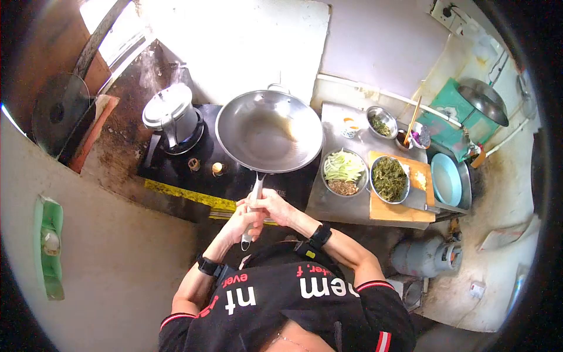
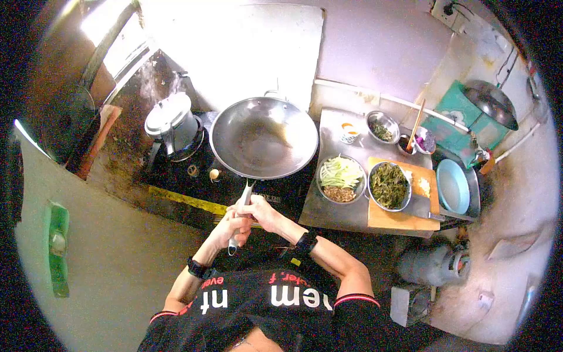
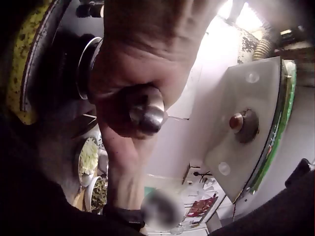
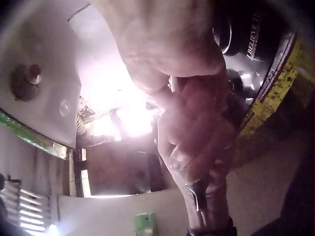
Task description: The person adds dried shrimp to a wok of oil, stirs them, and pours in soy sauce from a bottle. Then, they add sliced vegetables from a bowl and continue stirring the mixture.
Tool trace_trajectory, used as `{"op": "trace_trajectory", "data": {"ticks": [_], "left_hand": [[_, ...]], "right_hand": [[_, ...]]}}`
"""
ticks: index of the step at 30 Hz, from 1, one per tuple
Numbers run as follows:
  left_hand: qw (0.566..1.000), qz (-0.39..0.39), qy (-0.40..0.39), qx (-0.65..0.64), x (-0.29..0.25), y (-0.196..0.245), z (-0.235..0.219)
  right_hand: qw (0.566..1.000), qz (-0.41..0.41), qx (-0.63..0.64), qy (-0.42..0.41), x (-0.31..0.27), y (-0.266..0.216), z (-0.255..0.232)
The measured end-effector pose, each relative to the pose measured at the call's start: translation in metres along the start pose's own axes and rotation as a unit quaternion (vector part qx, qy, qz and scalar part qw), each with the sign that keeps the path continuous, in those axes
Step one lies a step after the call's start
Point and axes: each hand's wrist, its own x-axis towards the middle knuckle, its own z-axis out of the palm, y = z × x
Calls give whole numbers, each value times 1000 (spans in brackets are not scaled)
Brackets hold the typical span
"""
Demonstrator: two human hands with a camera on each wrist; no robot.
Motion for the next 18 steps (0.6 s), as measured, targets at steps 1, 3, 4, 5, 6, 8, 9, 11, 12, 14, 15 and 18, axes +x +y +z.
{"op": "trace_trajectory", "data": {"ticks": [1, 3, 4, 5, 6, 8, 9, 11, 12, 14, 15, 18], "left_hand": [[1000, 6, -2, 17, 0, -5, -5], [999, 12, -5, 35, 0, -16, -14], [999, 22, -8, 29, 1, -21, -18], [999, 32, -11, 24, 1, -24, -21], [999, 41, -4, 22, 1, -27, -21], [998, 64, -7, 13, 4, -35, -24], [996, 87, -10, 4, 6, -38, -26], [996, 87, -20, -15, 11, -39, -29], [995, 88, -28, -33, 13, -38, -29], [994, 88, -30, -55, 16, -32, -25], [993, 87, -31, -78, 19, -28, -23], [992, 85, -54, -81, 23, -21, -23]], "right_hand": [[1000, 8, 6, -3, -1, 0, 2], [1000, 14, 12, -6, -1, 3, 4], [1000, 13, -1, -21, 0, 6, 3], [999, 12, -15, -36, 1, 8, 4], [999, 23, -7, -33, 0, 8, 7], [999, 15, -31, -30, 1, 7, 8], [998, 7, -56, -29, 1, 7, 9], [998, 5, -69, -12, 5, 8, 6], [997, 3, -82, 4, 7, 8, 6], [994, -5, -107, 15, 10, 2, 5], [991, -11, -130, 26, 11, -3, 5], [989, -11, -140, 38, 13, -12, 4]]}}
